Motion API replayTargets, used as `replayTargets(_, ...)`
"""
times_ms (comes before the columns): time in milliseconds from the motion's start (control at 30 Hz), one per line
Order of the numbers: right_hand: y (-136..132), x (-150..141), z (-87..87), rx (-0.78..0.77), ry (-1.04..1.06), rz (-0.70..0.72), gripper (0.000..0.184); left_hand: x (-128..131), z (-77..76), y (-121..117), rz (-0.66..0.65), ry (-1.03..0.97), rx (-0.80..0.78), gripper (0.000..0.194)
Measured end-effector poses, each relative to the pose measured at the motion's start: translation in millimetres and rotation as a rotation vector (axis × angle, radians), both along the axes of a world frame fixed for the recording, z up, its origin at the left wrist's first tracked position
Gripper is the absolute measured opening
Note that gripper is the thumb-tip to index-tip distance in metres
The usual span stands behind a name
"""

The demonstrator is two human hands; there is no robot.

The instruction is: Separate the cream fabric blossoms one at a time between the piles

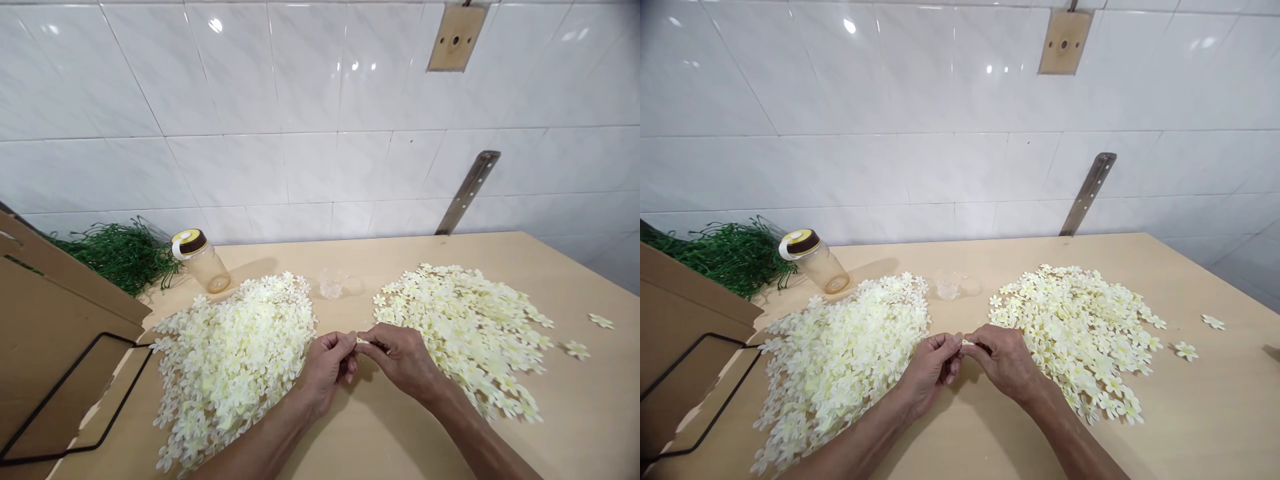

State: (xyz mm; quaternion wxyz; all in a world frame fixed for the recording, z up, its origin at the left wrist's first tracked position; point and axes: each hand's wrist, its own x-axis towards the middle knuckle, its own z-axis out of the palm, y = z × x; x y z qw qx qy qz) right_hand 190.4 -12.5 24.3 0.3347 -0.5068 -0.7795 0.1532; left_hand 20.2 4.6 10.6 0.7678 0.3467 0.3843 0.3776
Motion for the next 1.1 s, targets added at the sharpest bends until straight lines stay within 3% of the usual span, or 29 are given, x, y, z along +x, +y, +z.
replayTargets(133,1,-3,-5.2,0.020,0.079,-0.053,0.022,1,-2.1,0,0.050,-0.056,-0.004,0.039)
replayTargets(267,2,-3,-7.2,-0.145,0.230,-0.064,0.037,2,-5.2,1,0.088,-0.095,-0.011,0.035)
replayTargets(367,3,-3,-6.8,-0.123,0.276,-0.083,0.034,2,-5.3,0,0.090,-0.091,-0.022,0.036)
replayTargets(467,3,-3,-5.3,-0.042,0.222,-0.075,0.025,2,-5.1,-1,0.086,-0.092,-0.026,0.037)
replayTargets(633,2,-5,-5.2,0.028,0.116,-0.051,0.026,3,-6.5,0,0.094,-0.081,-0.040,0.037)
replayTargets(933,0,-14,-10.6,0.208,0.083,-0.083,0.013,2,-10.7,2,0.102,-0.090,-0.032,0.035)
replayTargets(1033,0,-13,-9.1,0.161,0.031,-0.104,0.021,2,-8.0,2,0.104,-0.081,-0.043,0.036)
replayTargets(1100,1,-9,-7.0,0.046,0.041,-0.083,0.021,2,-5.3,1,0.100,-0.078,-0.042,0.037)
